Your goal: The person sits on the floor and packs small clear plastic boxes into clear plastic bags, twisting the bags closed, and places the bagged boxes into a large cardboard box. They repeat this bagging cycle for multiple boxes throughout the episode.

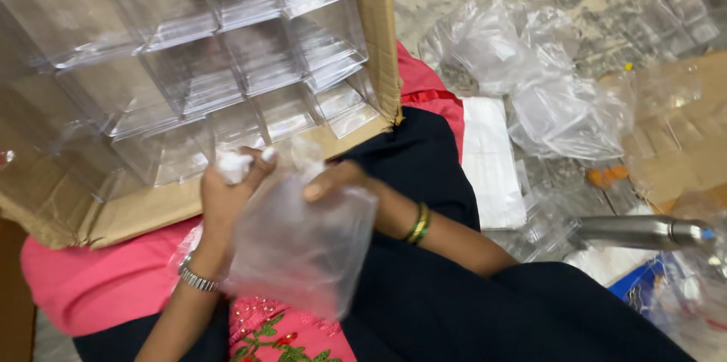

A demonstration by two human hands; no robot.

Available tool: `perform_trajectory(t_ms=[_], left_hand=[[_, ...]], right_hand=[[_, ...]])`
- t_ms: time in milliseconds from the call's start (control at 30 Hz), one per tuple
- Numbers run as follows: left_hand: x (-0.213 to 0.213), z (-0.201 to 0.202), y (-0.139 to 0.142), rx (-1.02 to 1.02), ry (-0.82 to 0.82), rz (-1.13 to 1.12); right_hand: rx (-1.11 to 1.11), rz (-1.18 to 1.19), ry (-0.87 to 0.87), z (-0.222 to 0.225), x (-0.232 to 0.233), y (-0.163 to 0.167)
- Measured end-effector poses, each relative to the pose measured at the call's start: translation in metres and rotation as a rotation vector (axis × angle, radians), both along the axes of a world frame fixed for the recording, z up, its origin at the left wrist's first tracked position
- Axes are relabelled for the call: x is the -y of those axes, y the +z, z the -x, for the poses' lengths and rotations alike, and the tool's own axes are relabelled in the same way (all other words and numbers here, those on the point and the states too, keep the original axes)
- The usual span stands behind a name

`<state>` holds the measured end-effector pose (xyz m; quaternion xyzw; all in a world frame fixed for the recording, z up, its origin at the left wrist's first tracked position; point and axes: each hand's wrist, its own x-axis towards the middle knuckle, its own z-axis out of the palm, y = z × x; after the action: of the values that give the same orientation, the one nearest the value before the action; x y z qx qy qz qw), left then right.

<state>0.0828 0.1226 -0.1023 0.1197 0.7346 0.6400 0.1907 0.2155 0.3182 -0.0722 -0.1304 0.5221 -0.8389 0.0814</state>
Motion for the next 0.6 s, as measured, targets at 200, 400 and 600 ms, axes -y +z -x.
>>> perform_trajectory(t_ms=[200,400,600], left_hand=[[0.022,0.003,0.042,-0.079,0.002,-0.171],[0.028,0.001,0.057,-0.087,-0.033,-0.295],[0.021,0.001,0.053,0.054,-0.018,-0.314]], right_hand=[[-0.091,-0.117,-1.063,-0.007,-0.167,-0.044],[0.502,-0.647,-2.041,-0.085,-0.332,-0.136],[1.275,-0.955,-2.112,-0.078,-0.352,-0.131]])
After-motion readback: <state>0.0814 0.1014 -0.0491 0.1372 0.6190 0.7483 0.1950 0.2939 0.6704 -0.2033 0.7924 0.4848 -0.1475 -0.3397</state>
